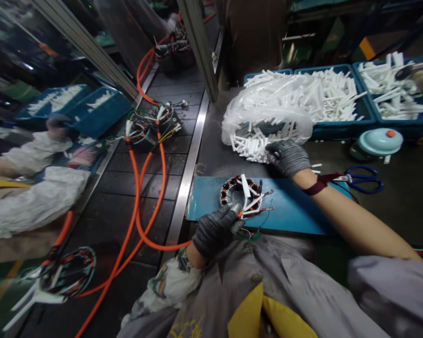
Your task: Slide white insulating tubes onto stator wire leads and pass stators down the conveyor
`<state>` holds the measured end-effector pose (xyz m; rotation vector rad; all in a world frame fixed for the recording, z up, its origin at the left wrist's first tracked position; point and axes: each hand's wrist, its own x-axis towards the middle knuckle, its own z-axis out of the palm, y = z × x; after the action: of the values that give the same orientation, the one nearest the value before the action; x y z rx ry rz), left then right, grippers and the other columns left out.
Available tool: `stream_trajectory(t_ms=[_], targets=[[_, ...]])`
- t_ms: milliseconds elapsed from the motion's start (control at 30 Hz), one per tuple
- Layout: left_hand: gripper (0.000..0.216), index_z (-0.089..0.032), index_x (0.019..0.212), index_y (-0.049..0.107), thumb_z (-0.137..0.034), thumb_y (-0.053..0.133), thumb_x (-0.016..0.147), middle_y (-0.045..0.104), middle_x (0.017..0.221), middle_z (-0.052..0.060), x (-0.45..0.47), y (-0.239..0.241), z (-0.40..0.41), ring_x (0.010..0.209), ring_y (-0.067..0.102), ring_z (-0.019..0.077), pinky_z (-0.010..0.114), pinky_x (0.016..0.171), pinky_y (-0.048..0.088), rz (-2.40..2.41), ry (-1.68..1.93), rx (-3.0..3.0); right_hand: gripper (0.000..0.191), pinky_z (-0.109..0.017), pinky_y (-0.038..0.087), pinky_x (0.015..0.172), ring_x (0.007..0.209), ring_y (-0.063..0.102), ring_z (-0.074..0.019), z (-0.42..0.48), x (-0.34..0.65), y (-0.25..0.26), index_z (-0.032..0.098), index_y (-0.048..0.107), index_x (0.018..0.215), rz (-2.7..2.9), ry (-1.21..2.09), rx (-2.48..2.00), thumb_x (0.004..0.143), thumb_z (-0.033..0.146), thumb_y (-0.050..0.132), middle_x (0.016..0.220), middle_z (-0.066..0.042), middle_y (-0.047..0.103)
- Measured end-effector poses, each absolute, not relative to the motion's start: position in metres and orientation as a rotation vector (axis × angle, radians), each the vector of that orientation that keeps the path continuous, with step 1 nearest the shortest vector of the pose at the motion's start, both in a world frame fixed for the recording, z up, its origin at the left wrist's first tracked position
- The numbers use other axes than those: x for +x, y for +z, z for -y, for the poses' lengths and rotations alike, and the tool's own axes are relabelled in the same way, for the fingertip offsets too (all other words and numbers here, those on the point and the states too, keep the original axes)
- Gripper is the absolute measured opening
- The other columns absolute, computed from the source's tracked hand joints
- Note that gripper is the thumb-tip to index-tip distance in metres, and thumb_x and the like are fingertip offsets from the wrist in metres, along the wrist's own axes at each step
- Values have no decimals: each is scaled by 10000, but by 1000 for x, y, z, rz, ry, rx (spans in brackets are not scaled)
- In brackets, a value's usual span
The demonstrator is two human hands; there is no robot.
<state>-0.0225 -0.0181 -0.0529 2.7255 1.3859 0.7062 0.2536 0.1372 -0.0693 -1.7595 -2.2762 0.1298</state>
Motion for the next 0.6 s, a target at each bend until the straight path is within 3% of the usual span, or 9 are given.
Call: stream_trajectory(t_ms=[200,300,400,600], targets=[[256,-148,1173,672,-234,572,954,753,1122,139,-20,-49,24,940,749,211,262,738,608,-1337,793,2772,354,-431,513,933,1065,646,-298,-102,266,-69,194,698,1199,2067,197,-1595,948,322,485,1154,-117,711],[254,-211,1162,683,-199,575,932,753,1134,110,-20,-52,29,857,743,199,261,668,584,-1355,645,2835,350,-423,537,898,1001,665,-278,-82,272,-79,187,688,1191,2004,329,-1528,932,331,501,1102,-111,716],[267,-228,1146,687,-181,565,914,736,1180,119,-24,-59,32,796,727,202,277,611,552,-1363,496,2904,331,-424,554,864,971,665,-270,-70,271,-95,170,726,1109,2240,467,-1433,864,233,513,1103,-139,699],[330,-236,1251,641,-229,563,931,713,1237,124,-33,-68,32,897,730,223,294,653,567,-1365,413,2867,298,-473,554,894,1043,657,-294,-60,268,-98,155,750,1028,2376,550,-1224,859,241,521,1156,-182,694]])
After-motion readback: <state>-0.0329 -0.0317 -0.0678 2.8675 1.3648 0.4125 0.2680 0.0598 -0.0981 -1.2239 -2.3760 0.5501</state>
